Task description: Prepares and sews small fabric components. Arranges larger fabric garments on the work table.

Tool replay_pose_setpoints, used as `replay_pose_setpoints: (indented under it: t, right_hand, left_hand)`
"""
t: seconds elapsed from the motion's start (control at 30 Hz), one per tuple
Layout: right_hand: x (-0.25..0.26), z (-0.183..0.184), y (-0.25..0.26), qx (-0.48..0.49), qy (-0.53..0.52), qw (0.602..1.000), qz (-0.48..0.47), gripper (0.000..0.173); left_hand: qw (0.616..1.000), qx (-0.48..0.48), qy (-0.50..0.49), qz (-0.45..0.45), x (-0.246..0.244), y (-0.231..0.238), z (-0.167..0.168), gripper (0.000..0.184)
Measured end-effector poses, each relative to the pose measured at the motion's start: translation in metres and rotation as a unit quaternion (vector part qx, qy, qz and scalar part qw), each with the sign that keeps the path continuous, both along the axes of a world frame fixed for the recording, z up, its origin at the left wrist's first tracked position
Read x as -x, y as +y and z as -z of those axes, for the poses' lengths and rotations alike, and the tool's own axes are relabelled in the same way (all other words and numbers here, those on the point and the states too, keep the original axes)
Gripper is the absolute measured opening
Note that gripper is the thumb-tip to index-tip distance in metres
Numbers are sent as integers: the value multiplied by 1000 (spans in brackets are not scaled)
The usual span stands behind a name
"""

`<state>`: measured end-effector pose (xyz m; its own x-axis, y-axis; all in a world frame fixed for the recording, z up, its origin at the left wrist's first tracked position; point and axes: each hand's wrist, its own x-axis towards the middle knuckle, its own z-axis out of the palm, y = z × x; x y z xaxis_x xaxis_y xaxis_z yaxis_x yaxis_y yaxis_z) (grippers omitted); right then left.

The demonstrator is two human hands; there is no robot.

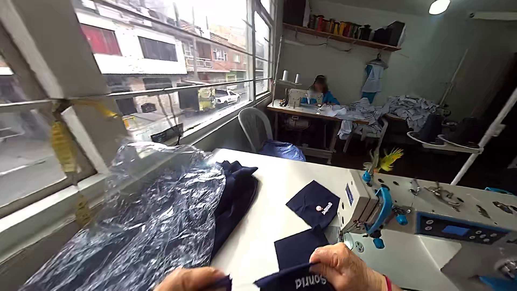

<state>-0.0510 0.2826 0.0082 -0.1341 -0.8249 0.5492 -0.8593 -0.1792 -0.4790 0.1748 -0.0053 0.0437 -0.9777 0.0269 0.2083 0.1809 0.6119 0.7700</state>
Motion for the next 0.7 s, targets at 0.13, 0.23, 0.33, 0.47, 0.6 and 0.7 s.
replay_pose_setpoints:
  t: [0.13, 0.23, 0.33, 0.47, 0.6, 0.7]
  right_hand:
    - [-24, 5, -17, 7, 23, 1000, -3, 20]
    - [-23, 17, -15, -12, -9, 999, 30, 22]
    - [8, 34, 1, -37, -1, 987, 154, 26]
    - [-7, 30, -16, -76, 93, 986, 120, 26]
    - [-39, -30, -19, -126, 137, 982, 10, 12]
    - [-57, -69, -28, -146, 58, 966, -205, 20]
  left_hand:
    - [999, -4, 40, -17, 8, 11, 12, 23]
    - [998, -30, 0, -54, 1, 6, 2, 18]
    - [976, -68, -30, -203, -28, -36, -4, 19]
    - [948, -40, -102, -299, -39, -53, -9, 20]
    - [935, -28, -170, -311, -19, -45, -23, 22]
    - [943, -154, -177, -236, 5, -28, -36, 22]
